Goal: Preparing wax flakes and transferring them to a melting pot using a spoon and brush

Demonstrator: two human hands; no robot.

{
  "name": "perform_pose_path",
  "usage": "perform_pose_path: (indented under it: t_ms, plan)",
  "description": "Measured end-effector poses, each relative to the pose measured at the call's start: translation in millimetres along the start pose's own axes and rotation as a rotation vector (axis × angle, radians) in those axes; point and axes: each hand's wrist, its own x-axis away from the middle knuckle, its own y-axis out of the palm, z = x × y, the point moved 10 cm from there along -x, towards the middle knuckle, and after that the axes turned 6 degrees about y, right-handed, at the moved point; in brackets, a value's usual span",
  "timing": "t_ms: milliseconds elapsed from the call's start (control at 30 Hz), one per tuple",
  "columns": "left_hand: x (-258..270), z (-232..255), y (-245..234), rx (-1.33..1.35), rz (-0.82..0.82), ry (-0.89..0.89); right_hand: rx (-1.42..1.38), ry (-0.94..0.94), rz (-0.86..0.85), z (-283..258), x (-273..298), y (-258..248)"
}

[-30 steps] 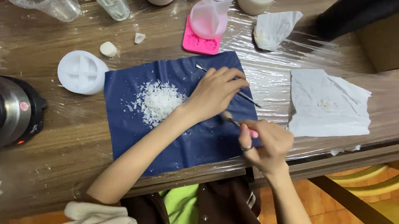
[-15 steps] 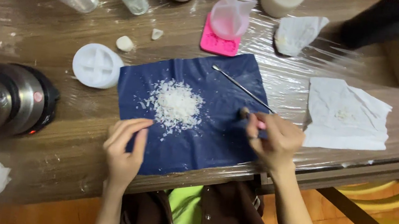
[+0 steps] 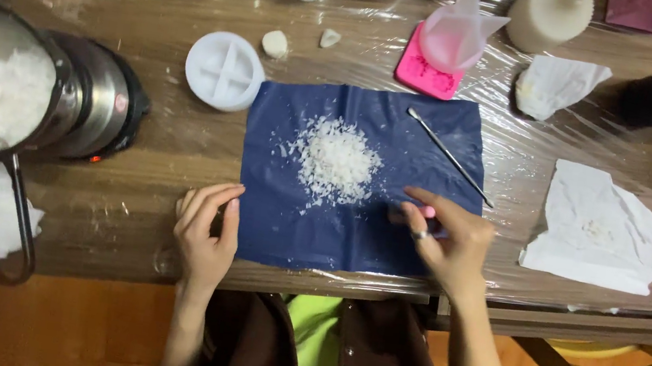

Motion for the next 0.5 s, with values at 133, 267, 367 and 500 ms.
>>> perform_pose_path:
  t_ms: [133, 267, 367, 500]
  plan:
    - [-0.6, 6.0, -3.1, -0.015, -0.012, 0.039, -0.103, -0.066, 0.026, -6.8, -4.8, -8.0]
    - [1.2, 1.1, -5.8, 0.023, 0.017, 0.05, 0.036, -0.09, 0.008, -0.7, 0.0, -15.1]
    - [1.3, -0.4, -3.5, 0.043, 0.01, 0.037, 0.056, -0.015, -0.105, -1.4, -2.6, 11.9]
    - [2.1, 0.5, -2.6, 0.047, -0.001, 0.036, -0.072, -0.012, -0.074, -14.0, -15.0, 23.3]
